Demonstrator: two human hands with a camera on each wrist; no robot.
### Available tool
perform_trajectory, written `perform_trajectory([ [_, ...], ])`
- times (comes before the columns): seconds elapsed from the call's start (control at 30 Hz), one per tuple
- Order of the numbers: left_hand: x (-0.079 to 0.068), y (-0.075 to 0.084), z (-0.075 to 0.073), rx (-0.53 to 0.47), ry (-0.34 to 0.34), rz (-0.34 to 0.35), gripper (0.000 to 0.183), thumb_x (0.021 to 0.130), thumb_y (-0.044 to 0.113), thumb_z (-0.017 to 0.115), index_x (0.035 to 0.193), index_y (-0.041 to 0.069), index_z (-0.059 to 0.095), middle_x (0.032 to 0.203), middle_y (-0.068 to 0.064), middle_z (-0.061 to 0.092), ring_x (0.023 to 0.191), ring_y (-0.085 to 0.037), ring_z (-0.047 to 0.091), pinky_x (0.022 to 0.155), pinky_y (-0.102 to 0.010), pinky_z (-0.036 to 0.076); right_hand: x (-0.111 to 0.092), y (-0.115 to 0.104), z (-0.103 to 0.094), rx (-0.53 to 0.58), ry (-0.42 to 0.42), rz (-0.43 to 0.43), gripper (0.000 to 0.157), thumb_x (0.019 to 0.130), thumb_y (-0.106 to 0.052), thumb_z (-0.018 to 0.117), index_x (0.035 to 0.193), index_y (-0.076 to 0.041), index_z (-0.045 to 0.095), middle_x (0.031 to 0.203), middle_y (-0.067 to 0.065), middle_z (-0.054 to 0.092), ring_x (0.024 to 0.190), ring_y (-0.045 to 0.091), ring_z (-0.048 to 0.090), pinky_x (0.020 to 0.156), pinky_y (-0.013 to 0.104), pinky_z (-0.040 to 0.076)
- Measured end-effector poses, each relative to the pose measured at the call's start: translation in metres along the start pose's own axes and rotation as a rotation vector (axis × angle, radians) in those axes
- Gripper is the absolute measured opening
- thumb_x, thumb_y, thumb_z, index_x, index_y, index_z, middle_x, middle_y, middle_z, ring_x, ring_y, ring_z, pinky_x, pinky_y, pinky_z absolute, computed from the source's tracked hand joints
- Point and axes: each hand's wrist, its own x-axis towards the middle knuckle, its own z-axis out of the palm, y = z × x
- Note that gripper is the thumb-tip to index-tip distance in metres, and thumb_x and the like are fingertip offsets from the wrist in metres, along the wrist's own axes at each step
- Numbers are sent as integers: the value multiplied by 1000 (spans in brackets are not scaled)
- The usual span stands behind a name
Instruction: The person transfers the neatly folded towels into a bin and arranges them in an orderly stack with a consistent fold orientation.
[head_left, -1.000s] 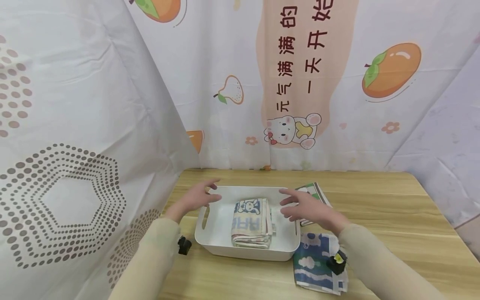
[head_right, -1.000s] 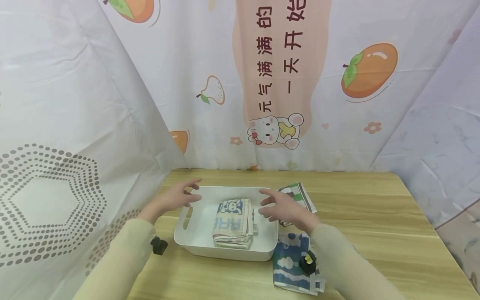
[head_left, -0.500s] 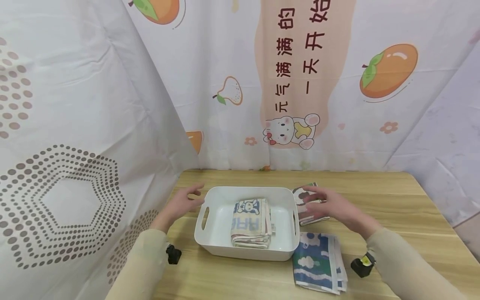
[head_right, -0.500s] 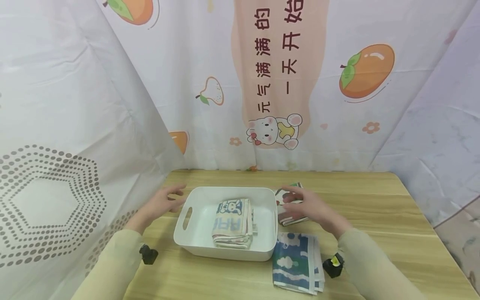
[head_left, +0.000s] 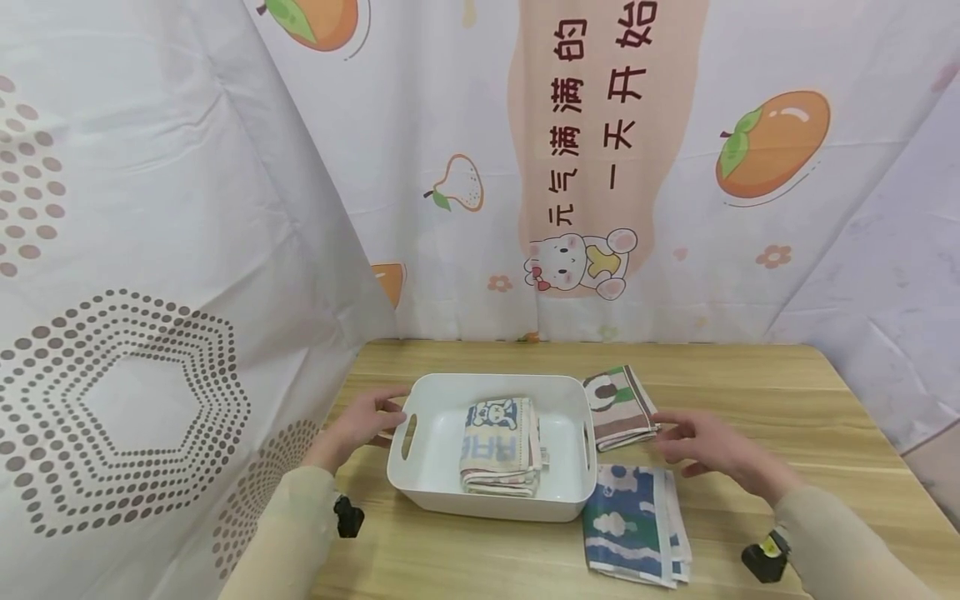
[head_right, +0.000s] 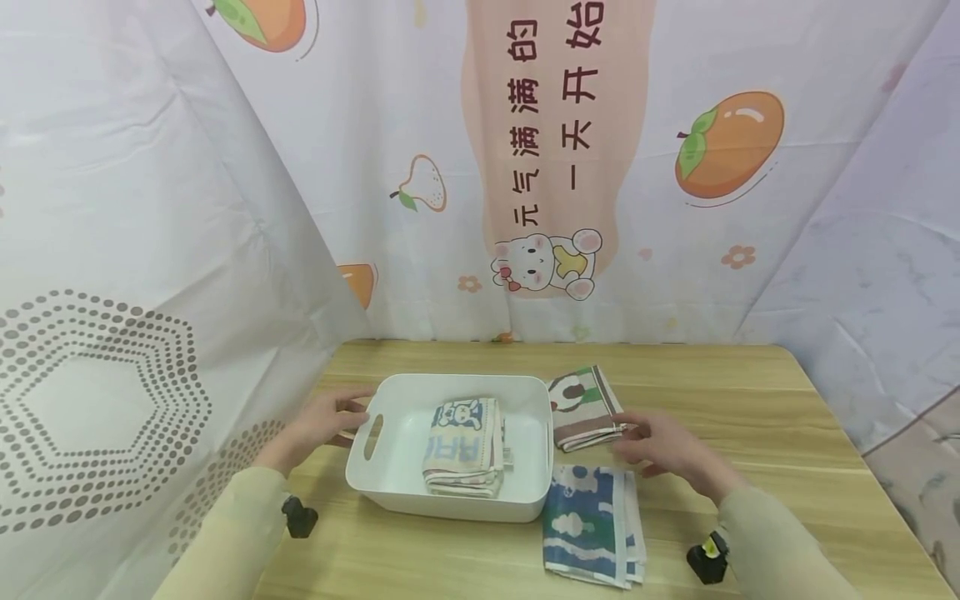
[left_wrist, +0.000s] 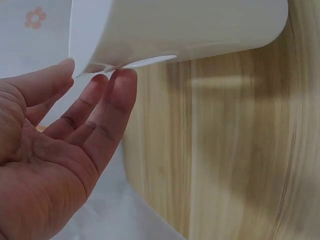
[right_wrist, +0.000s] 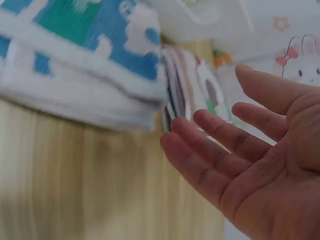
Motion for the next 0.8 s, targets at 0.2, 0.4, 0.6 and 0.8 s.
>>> perform_trajectory([
  [0.2, -1, -3, -1, -24, -7, -8, 55, 100, 6, 63, 153, 11, 47, 119, -23, 66, 91, -30, 72, 73, -45, 62, -1, 23, -5, -35, 5, 93, 69, 99, -25, 69, 152, 7, 39, 120, 18, 67, 96, 28, 66, 80, 48, 60],
  [0.4, -1, -4, -1, -34, -21, -23, 56, 101, 8, 63, 155, 12, 46, 121, -23, 67, 90, -29, 73, 73, -44, 62, 0, 37, -3, -76, -8, 182, 64, 99, -30, 69, 148, 4, 46, 112, 11, 68, 93, 25, 65, 83, 47, 61],
  [0.6, -1, -3, 0, -36, -21, -31, 56, 101, 8, 63, 155, 13, 46, 121, -22, 67, 90, -27, 72, 73, -44, 62, 3, 43, -1, -92, -28, 200, 67, 96, -36, 72, 146, 3, 50, 111, 10, 68, 94, 24, 64, 82, 46, 61],
  [0.8, -2, -4, 0, -32, -10, -40, 57, 101, 8, 63, 155, 13, 45, 122, -23, 66, 91, -28, 71, 74, -43, 62, 5, 44, -1, -59, -53, 219, 66, 97, -35, 71, 146, 4, 49, 111, 10, 68, 95, 25, 65, 83, 47, 60],
])
